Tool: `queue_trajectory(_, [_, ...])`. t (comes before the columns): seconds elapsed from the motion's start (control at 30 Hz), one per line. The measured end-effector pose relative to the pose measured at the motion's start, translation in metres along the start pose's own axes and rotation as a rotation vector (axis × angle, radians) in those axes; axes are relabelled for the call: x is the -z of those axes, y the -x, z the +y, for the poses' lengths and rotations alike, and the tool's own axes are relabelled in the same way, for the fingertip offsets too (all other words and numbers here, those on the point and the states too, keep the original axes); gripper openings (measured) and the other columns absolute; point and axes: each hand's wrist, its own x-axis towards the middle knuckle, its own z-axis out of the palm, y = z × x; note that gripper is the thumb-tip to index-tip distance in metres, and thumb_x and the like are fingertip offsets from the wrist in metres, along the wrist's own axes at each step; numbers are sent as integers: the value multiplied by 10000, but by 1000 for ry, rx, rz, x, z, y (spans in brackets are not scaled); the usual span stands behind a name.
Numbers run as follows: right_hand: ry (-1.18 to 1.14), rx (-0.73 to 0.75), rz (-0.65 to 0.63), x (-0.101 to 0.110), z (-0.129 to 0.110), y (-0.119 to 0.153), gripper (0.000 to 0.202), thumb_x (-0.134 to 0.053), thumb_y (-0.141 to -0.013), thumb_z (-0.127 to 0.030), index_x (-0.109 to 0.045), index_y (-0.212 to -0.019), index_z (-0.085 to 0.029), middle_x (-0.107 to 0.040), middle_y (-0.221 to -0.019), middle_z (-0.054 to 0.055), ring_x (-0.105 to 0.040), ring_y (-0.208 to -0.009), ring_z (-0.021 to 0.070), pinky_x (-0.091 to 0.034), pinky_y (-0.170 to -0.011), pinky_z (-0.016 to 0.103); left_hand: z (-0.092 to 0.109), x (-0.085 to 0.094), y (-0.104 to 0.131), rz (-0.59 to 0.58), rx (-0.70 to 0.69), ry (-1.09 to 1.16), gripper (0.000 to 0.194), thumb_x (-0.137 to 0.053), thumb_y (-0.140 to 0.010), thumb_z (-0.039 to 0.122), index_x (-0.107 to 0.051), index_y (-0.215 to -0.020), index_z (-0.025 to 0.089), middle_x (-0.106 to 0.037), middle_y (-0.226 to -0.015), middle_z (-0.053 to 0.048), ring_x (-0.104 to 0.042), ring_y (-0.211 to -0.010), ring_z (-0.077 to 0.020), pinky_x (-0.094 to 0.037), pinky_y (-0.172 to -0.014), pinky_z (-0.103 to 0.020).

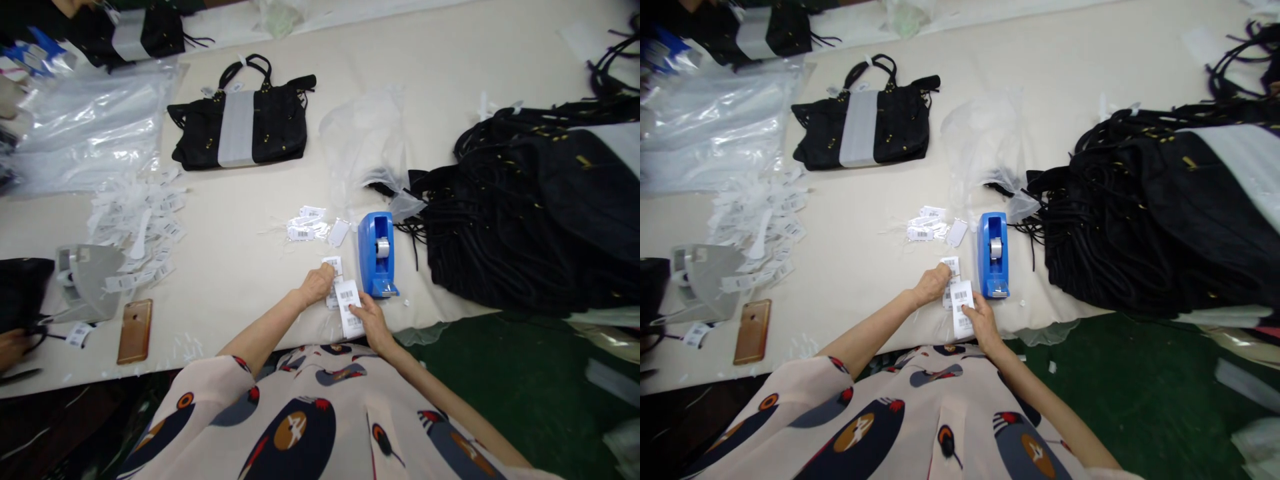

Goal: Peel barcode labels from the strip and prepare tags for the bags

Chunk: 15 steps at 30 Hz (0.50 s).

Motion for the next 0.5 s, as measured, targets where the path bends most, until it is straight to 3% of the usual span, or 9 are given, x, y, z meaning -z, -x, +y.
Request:
queue_trajectory(0.13, [-10,-32,7,-3,-3,-4,488,-660,-542,-283,-541,-1001,-168,-670,-766,5,-609,-653,196,-440,-575,262,-6,8,-8,-51,28,109,133,-384,-853,172,-475,-943,139,-577,-901,-89,-561,-822,-199,-437,-741,-318])
queue_trajectory(0.27, [32,-59,-85,-5,-3,-12,462,-640,-544,-265,-570,-990,-169,-664,-736,-8,-589,-603,168,-420,-549,241,-12,21,-14,-110,-4,269,112,-410,-807,153,-489,-886,147,-577,-789,-31,-544,-745,-160,-427,-710,-274])
queue_trajectory(0.5, [56,-115,-152,-7,-3,-26,395,-619,-531,-229,-623,-922,-175,-667,-698,-5,-591,-587,171,-418,-526,238,-17,32,-15,-203,-36,560,84,-494,-709,217,-464,-659,156,-458,-605,40,-440,-602,-107,-365,-594,-224])
